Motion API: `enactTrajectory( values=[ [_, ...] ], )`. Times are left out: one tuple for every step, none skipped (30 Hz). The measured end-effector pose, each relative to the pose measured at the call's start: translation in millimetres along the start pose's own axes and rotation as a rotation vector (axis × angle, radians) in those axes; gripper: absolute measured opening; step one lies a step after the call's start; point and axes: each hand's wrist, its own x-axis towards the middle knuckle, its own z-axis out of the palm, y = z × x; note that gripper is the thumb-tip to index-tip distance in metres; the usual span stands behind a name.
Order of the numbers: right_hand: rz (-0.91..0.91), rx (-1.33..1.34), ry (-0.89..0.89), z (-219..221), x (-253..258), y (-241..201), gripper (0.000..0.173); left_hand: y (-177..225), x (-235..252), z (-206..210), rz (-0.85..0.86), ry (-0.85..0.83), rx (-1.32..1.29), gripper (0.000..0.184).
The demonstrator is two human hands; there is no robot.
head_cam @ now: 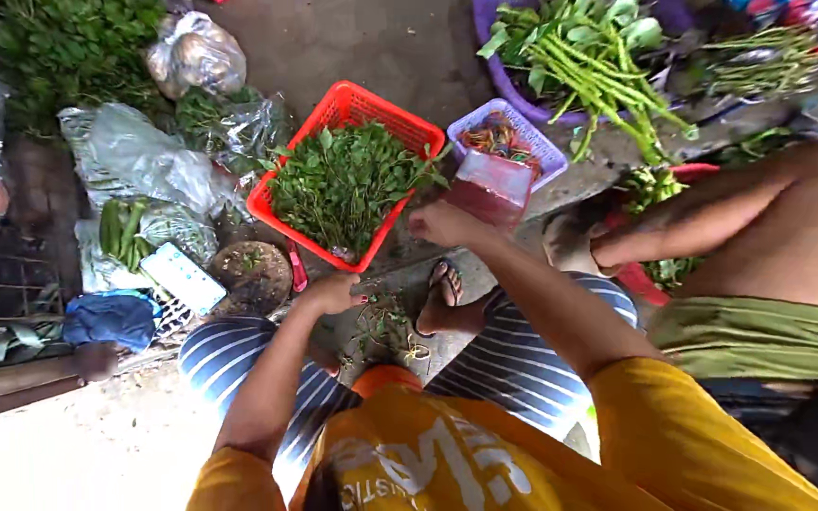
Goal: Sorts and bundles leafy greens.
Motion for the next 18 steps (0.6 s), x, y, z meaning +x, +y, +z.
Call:
enactTrajectory(
  values=[
    [-0.021,0.041,0.117,7.0,13.1,-4.9,0.020,-3.6,0.8,-2.2,-0.017,0.016,0.006,0.052],
    [-0.034,0.088,0.221,13.6,27.2,-13.2,0.019,-6.8,2.3,-4.2,-0.033,0.029,0.018,0.051],
    [-0.031,0.121,0.303,19.6,42.2,-24.4,0.018,-9.4,4.1,-6.5,-0.048,0.039,0.030,0.049],
    [0.013,0.137,0.342,24.2,56.8,-37.5,0.019,-10.8,5.6,-9.0,-0.069,0.042,0.041,0.049],
    [0.095,0.123,0.340,28.7,71.2,-49.9,0.023,-11.5,6.5,-11.2,-0.093,0.039,0.054,0.049],
    [0.197,0.081,0.300,32.4,84.0,-60.2,0.034,-12.1,6.8,-13.1,-0.113,0.032,0.068,0.049],
    [0.294,0.026,0.241,36.4,94.9,-67.1,0.046,-12.8,6.3,-15.0,-0.129,0.023,0.080,0.050],
    [0.365,-0.018,0.186,40.7,102.8,-71.2,0.056,-13.9,4.6,-16.4,-0.140,0.017,0.085,0.050],
    [0.409,-0.045,0.158,44.6,106.5,-74.3,0.062,-15.7,1.5,-17.1,-0.144,0.020,0.079,0.049],
    [0.431,-0.061,0.168,46.7,106.4,-78.4,0.063,-17.9,-3.5,-18.5,-0.144,0.027,0.066,0.048],
    [0.429,-0.069,0.213,45.1,104.1,-85.4,0.062,-20.1,-9.4,-22.0,-0.140,0.033,0.050,0.047],
    [0.404,-0.067,0.273,41.5,101.5,-94.7,0.058,-22.2,-15.2,-25.8,-0.134,0.039,0.036,0.046],
    [0.361,-0.062,0.314,41.2,98.7,-105.2,0.050,-24.7,-19.8,-26.7,-0.126,0.035,0.026,0.046],
    [0.315,-0.060,0.312,45.3,97.7,-115.9,0.046,-27.9,-22.5,-24.6,-0.117,0.031,0.022,0.045],
    [0.285,-0.057,0.269,51.6,100.9,-125.2,0.045,-30.1,-23.7,-22.3,-0.115,0.027,0.019,0.045],
    [0.274,-0.063,0.204,60.4,108.4,-130.6,0.046,-31.0,-24.3,-19.9,-0.123,0.029,0.016,0.046],
    [0.279,-0.088,0.140,71.2,118.7,-132.5,0.049,-30.9,-24.8,-17.0,-0.141,0.041,0.014,0.047],
    [0.293,-0.116,0.093,82.0,128.5,-131.5,0.050,-30.3,-25.6,-13.9,-0.158,0.057,0.017,0.047]
  ],
)
